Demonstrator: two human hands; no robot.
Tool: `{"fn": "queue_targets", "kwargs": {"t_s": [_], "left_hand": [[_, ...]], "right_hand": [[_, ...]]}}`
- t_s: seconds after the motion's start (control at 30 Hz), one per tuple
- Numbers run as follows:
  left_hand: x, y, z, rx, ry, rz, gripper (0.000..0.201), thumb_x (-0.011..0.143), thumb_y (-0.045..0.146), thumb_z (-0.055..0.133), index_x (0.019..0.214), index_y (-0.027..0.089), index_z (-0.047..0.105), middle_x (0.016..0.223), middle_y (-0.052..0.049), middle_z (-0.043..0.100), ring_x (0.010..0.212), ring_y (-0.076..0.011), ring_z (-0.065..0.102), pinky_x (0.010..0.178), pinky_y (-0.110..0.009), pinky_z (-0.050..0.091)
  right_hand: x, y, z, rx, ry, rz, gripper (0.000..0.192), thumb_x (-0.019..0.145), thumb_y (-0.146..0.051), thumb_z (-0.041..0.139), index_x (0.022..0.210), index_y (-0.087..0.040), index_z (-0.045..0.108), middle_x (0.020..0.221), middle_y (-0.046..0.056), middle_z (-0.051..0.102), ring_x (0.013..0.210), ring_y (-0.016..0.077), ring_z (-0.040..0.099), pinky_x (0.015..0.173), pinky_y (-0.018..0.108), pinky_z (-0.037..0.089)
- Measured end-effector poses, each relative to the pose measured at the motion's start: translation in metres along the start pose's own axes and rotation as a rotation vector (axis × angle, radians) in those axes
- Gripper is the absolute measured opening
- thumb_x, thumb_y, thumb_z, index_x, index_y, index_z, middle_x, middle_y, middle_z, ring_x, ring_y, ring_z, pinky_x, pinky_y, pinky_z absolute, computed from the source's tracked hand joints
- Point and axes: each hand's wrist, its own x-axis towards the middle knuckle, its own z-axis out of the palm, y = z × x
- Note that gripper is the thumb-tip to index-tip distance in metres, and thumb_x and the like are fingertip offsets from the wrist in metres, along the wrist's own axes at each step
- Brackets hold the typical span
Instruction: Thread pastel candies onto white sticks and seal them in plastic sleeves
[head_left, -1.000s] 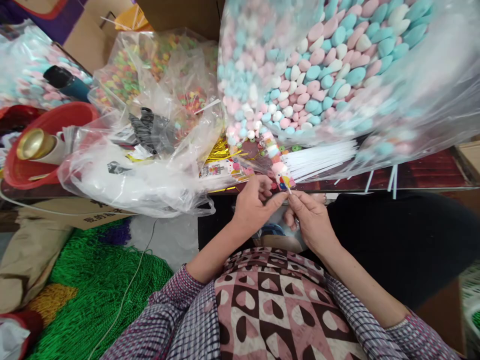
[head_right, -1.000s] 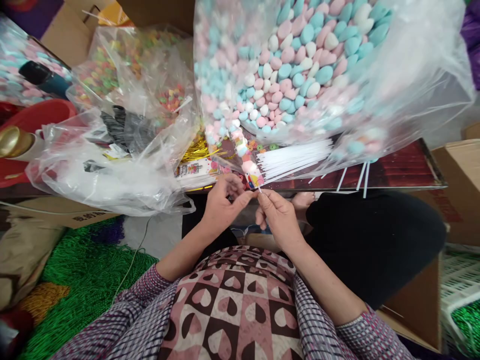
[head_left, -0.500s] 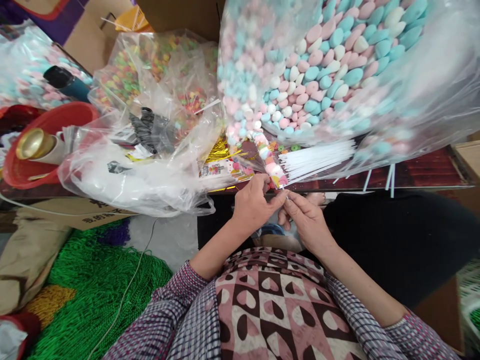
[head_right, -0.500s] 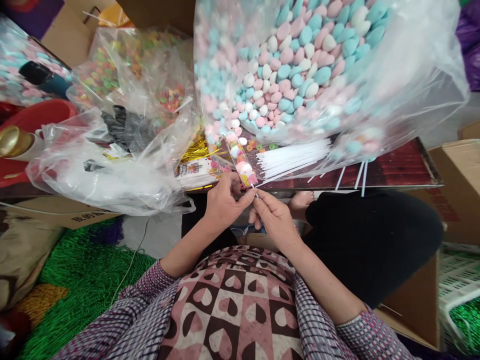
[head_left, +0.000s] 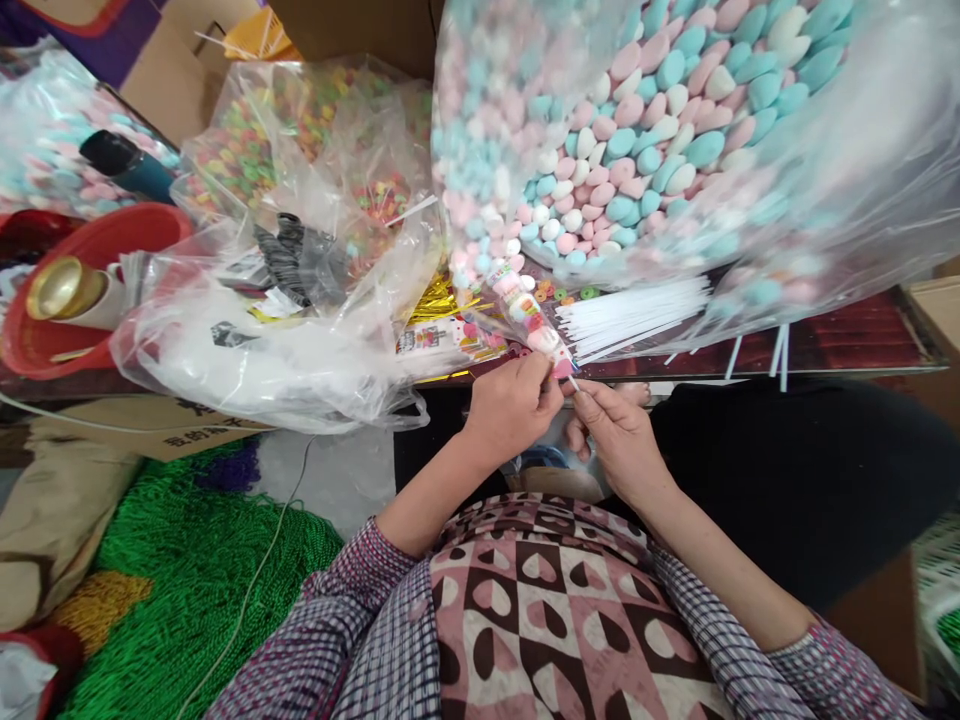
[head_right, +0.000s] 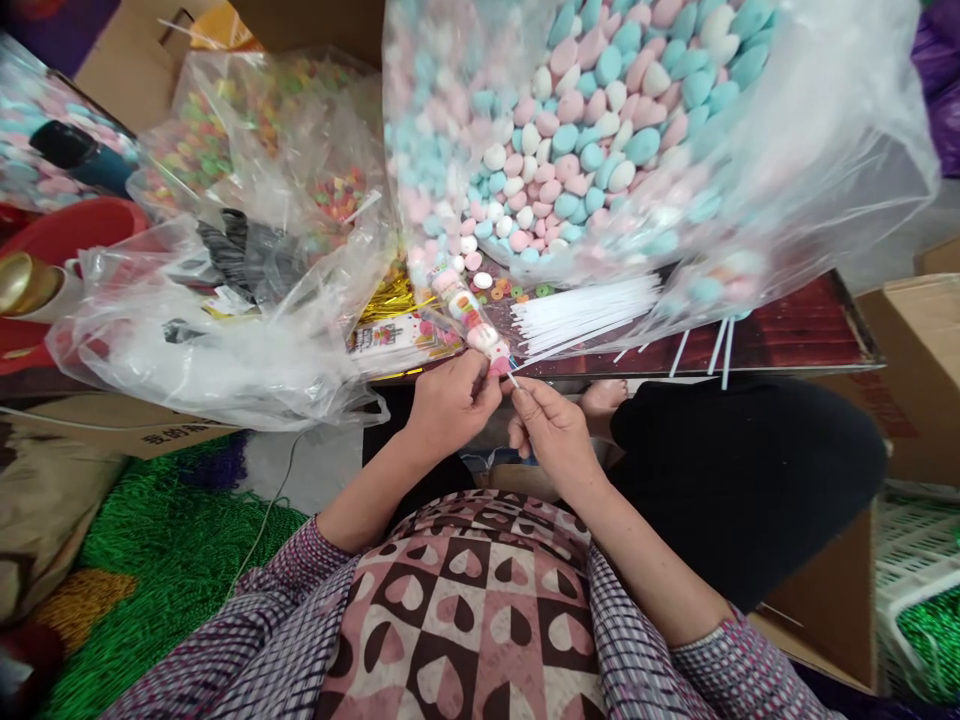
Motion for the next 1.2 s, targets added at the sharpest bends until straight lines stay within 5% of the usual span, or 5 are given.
{"fn": "queue_targets", "kwargs": {"t_s": [0.27,0.6,0.77,0.93,1.2], "left_hand": [[0.0,0.009,-0.008,-0.12,-0.193,-0.037,0.01,0.084,0.02,0.047,0.076,0.019,0.054,0.067,-0.002,0.063,0.061,-0.0149,0.057,0.055,-0.027,0.033],[0.01,0.001,-0.018,-1.234,0.0,-0.547,0.025,0.089,0.043,0.057,0.096,0.019,0.06,0.088,-0.002,0.065,0.084,-0.0137,0.06,0.08,-0.027,0.047],[0.014,0.008,-0.006,-1.643,-0.168,-0.588,0.044,0.079,0.054,0.068,0.106,0.02,0.069,0.094,-0.005,0.072,0.093,-0.0173,0.065,0.089,-0.031,0.047],[0.011,0.012,0.002,-1.652,-0.213,-0.665,0.046,0.074,0.056,0.072,0.1,0.017,0.071,0.077,-0.005,0.072,0.073,-0.0146,0.063,0.07,-0.026,0.047],[0.006,0.013,0.004,-1.318,-0.247,-0.569,0.042,0.083,0.056,0.061,0.08,0.015,0.068,0.062,0.002,0.056,0.057,-0.0079,0.042,0.057,-0.024,0.036]], "right_hand": [[0.001,-0.009,0.007,-0.218,0.051,-0.105,0.035,0.092,-0.051,0.054,0.093,-0.019,0.067,0.042,-0.009,0.042,0.037,0.0074,0.035,0.039,0.021,0.028],[0.001,-0.004,0.004,-0.003,-0.03,-0.057,0.03,0.091,-0.051,0.056,0.09,-0.021,0.062,0.047,-0.008,0.044,0.041,0.0074,0.036,0.041,0.02,0.027],[-0.001,-0.007,0.008,0.008,-0.059,-0.043,0.033,0.089,-0.053,0.058,0.089,-0.021,0.063,0.047,-0.009,0.043,0.039,0.007,0.035,0.041,0.022,0.027],[0.0,-0.004,0.008,0.085,-0.026,-0.017,0.035,0.083,-0.053,0.065,0.103,-0.023,0.066,0.075,-0.004,0.061,0.04,0.0044,0.037,0.037,0.022,0.027],[-0.003,0.003,0.006,0.072,-0.085,0.06,0.034,0.088,-0.054,0.059,0.088,-0.019,0.063,0.042,-0.009,0.043,0.038,0.0072,0.032,0.042,0.023,0.026]]}}
